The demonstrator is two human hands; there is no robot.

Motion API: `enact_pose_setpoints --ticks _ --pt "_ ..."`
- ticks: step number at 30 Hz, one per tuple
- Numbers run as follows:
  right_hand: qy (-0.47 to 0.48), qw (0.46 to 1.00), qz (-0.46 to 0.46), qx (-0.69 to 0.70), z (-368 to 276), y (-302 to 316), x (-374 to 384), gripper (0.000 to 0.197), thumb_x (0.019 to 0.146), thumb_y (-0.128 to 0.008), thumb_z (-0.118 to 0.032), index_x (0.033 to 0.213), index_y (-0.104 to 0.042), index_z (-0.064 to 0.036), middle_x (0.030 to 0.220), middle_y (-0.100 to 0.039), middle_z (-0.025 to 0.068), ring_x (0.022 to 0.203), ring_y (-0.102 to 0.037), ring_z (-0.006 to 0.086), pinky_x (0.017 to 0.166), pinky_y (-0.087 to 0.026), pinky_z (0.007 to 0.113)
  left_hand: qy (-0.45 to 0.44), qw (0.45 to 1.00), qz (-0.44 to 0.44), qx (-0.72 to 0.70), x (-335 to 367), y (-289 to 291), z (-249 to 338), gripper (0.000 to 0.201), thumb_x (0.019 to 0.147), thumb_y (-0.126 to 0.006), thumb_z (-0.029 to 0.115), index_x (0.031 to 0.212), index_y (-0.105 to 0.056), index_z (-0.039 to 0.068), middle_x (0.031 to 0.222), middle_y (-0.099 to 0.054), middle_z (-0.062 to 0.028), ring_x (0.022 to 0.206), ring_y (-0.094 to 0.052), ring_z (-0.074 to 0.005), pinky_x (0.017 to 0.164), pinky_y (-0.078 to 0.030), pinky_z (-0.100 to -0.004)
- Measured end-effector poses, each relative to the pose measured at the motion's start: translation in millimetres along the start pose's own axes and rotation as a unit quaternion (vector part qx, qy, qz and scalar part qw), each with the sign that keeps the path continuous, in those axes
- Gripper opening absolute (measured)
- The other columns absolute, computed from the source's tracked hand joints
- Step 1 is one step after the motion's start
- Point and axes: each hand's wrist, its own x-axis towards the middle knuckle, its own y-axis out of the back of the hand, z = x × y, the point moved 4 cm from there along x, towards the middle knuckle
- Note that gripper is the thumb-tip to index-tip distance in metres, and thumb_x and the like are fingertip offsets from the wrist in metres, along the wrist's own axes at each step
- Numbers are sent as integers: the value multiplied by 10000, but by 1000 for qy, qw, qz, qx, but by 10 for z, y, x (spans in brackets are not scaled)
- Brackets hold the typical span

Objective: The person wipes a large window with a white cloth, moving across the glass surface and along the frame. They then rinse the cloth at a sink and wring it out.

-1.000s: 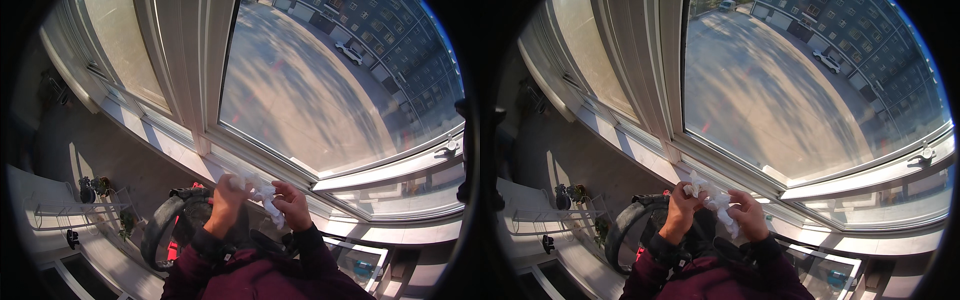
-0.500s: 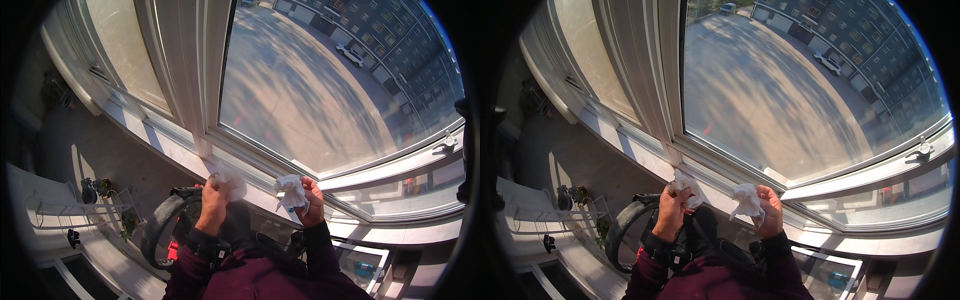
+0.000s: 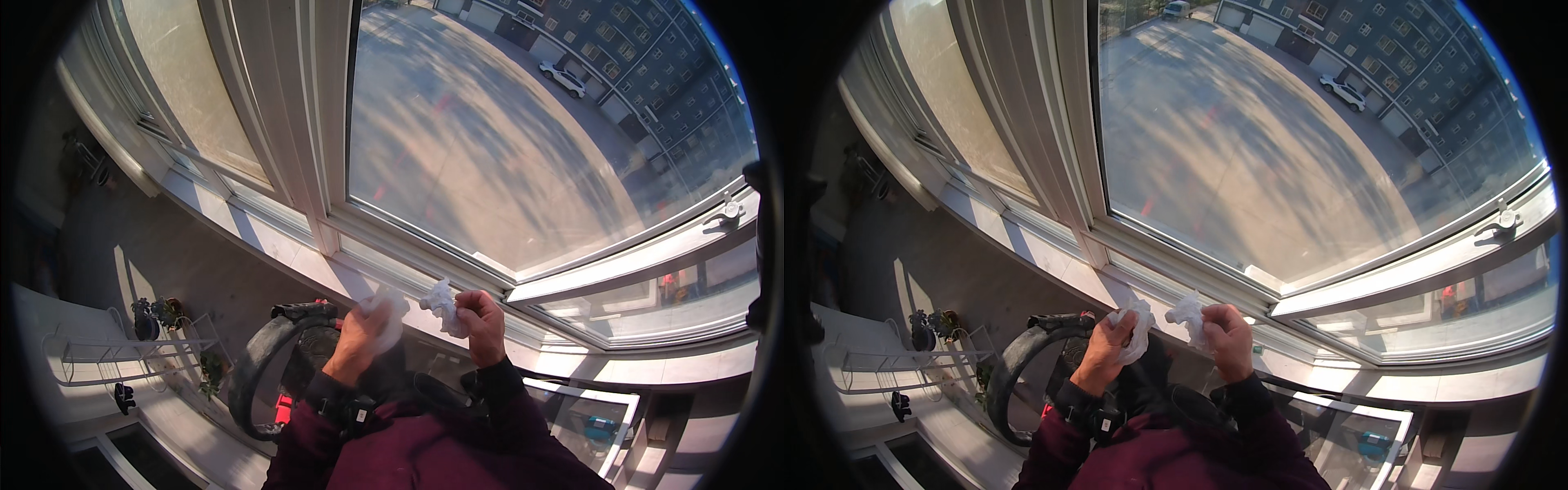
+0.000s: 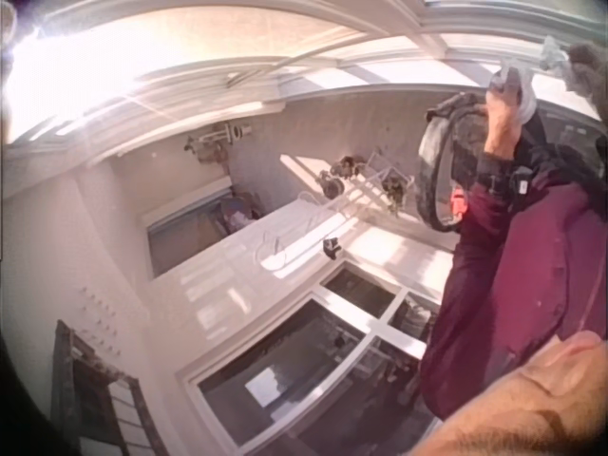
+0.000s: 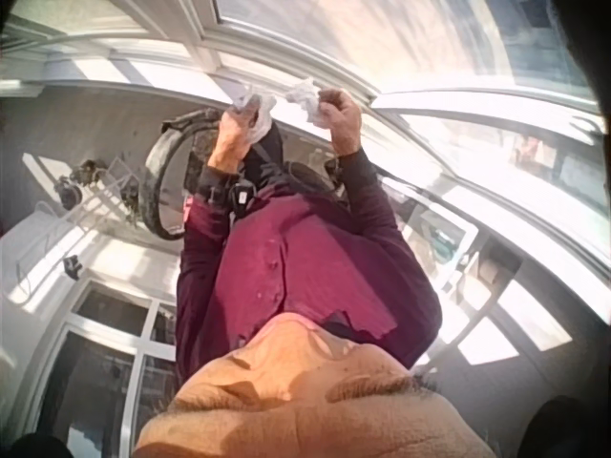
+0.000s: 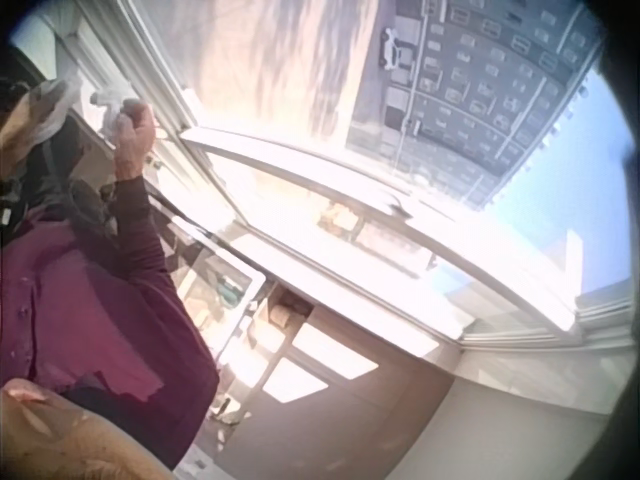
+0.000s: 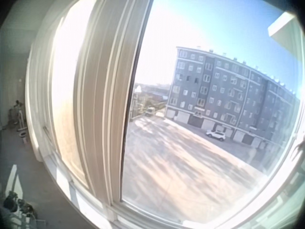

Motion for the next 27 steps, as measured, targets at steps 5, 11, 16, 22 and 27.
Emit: enact_pose_setpoints --ticks 5,11,16,22,27 --pt "-47 979 -16 200 -16 -154 -47 233 908 -550 82 1109 -647 11 1055 -683 72 923 -673 161 848 -561 296 -58 997 -25 34 40 -27 -54 417 1022 -720 141 1378 -588 -30 1099 -711 -65 930 -696 -141 810 -581 -301" --pt "11 988 -29 153 -46 -358 -168 191 932 -586 67 1100 -654 6 1061 -671 64 976 -661 133 870 -543 284 33 993 -45 -105 40 -144 -151 357 1049 -636 93 1378 -559 -22 1112 -672 -86 958 -701 -175 795 -601 -314" --pt "137 974 -126 -129 -14 -438 -249 158 949 -694 -3 1106 -702 -11 1056 -695 99 968 -683 160 827 -554 295 -22 997 -68 -33 -32 -183 -118 571 1066 -654 130 1576 -407 61 1238 -691 -105 1083 -714 -206 920 -608 -351" --pt "57 989 -34 -135 74 -414 -189 494 940 -816 -195 1343 -634 28 1096 -719 97 1014 -708 206 839 -585 307 -41 999 -15 32 -32 -109 -169 842 972 -730 -27 1674 -272 64 1300 -668 -167 1152 -696 -241 991 -591 -378" --pt "-23 988 -90 -125 217 -341 -113 493 920 -840 -199 1302 -637 38 1038 -725 67 889 -703 156 765 -585 297 -65 992 -2 112 -26 -167 -151 767 981 -733 25 1642 -345 38 1313 -643 -160 1142 -670 -232 914 -589 -345"
